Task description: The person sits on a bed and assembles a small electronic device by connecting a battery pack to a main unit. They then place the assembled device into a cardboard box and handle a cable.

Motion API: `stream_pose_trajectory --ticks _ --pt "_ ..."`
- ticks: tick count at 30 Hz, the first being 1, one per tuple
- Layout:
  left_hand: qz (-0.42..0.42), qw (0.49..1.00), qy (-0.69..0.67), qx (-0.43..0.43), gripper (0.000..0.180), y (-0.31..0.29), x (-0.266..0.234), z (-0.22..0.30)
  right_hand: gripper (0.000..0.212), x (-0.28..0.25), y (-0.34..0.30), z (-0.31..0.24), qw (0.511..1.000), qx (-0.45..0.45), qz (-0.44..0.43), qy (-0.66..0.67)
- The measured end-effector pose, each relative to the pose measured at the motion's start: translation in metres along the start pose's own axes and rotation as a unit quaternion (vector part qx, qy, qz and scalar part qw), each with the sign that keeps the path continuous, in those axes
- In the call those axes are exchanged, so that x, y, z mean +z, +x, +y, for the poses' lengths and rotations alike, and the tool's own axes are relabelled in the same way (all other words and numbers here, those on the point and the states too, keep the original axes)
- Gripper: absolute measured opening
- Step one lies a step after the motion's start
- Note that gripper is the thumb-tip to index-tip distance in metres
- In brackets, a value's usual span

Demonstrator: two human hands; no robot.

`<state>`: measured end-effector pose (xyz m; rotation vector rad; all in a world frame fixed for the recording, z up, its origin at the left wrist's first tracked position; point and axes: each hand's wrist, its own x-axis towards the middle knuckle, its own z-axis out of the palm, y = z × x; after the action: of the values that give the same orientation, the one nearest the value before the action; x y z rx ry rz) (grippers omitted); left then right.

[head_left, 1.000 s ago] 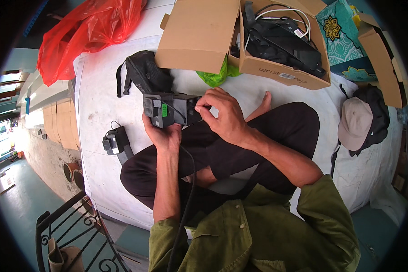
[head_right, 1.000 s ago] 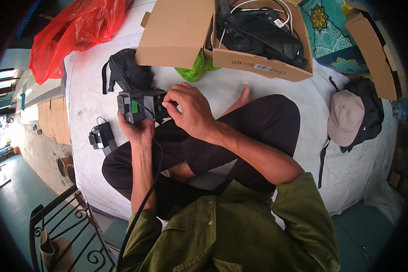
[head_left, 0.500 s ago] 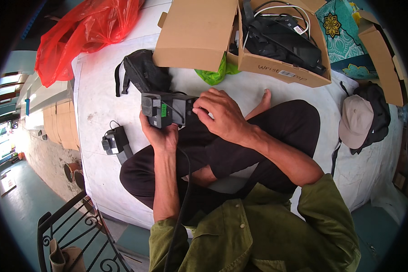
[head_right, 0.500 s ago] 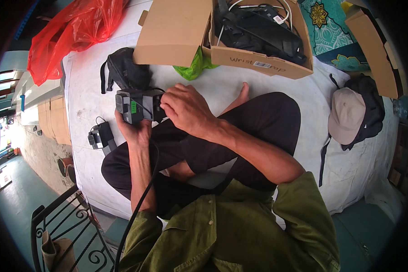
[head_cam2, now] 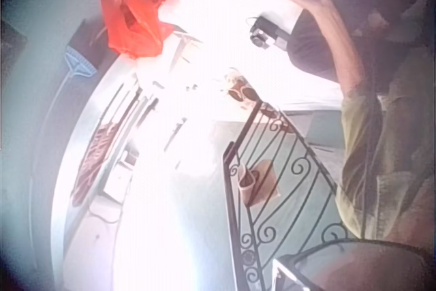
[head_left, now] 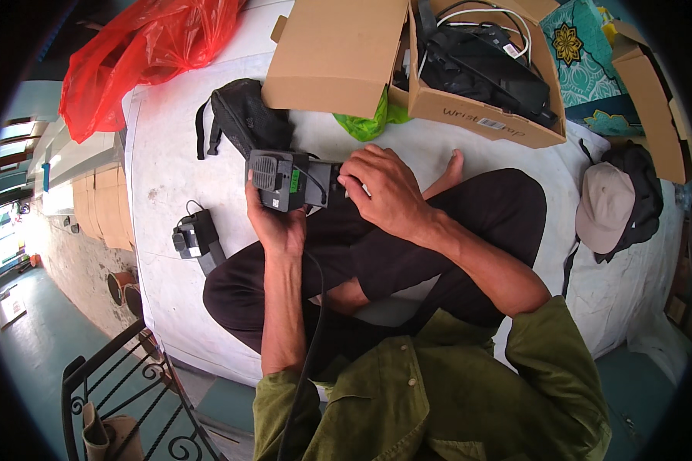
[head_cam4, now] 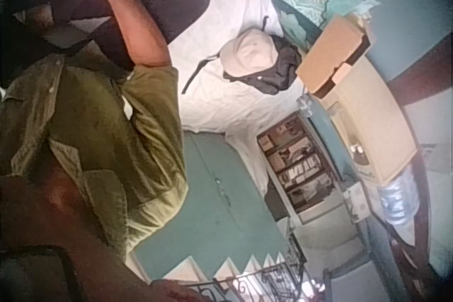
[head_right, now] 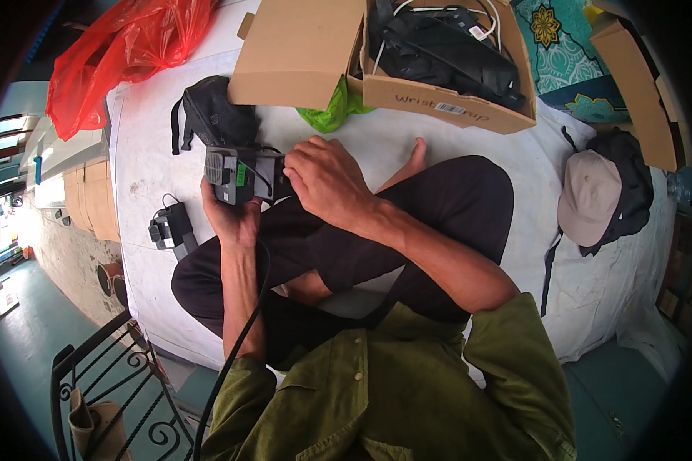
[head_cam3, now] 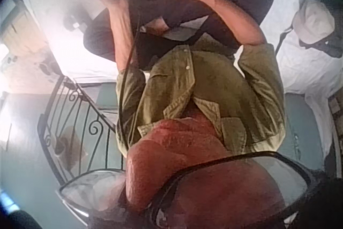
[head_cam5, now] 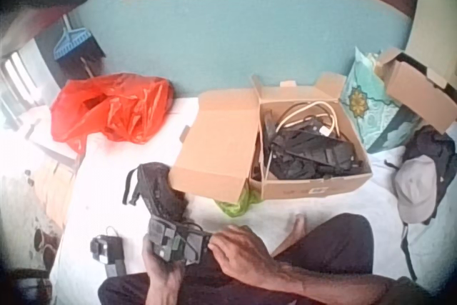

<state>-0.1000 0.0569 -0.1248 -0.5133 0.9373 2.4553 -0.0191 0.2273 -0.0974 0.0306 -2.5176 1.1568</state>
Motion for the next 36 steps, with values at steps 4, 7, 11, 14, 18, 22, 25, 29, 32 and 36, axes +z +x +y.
stream_pose_trajectory --ticks 4,7,11,14,18,22,25,29,32,36 --pt "0.0 0.999 -0.042 -0.028 0.04 0.001 -0.006 0.002 0.008 0.002 0.004 -0.004 0.996 0.012 0.046 0.079" --pt "-0.004 0.996 -0.066 -0.052 0.044 0.001 -0.006 0.006 0.007 -0.007 0.006 -0.009 0.991 0.026 0.056 0.123" --pt "0.001 0.996 -0.074 -0.047 0.047 0.004 -0.009 0.007 0.006 -0.008 0.007 -0.008 0.99 0.046 0.052 0.125" --pt "-0.003 0.997 -0.067 -0.048 0.046 0.002 -0.005 0.007 0.005 -0.005 0.006 -0.007 0.992 0.037 0.048 0.112" --pt "-0.016 0.996 -0.067 -0.049 0.043 0.002 -0.005 0.004 0.006 -0.004 0.007 -0.005 0.997 -0.004 0.064 0.048" --pt "-0.026 0.997 -0.063 -0.048 0.04 -0.001 0.0 -0.002 0.008 -0.001 0.005 -0.004 0.997 -0.016 0.072 0.022" --pt "-0.03 0.995 -0.065 -0.063 0.04 -0.001 -0.003 -0.002 0.008 -0.002 0.005 -0.006 0.995 0.012 0.071 0.072" --pt "-0.026 0.997 -0.05 -0.058 0.04 0.0 -0.003 0.0 0.01 -0.002 0.005 -0.003 0.994 0.021 0.059 0.094" --pt "-0.024 0.997 -0.05 -0.061 0.04 -0.001 -0.002 0.001 0.01 -0.002 0.005 -0.002 0.995 0.028 0.057 0.08" --pt "-0.008 0.996 -0.068 -0.06 0.04 0.0 -0.003 -0.002 0.01 -0.001 0.004 -0.004 0.997 0.003 0.066 0.035"
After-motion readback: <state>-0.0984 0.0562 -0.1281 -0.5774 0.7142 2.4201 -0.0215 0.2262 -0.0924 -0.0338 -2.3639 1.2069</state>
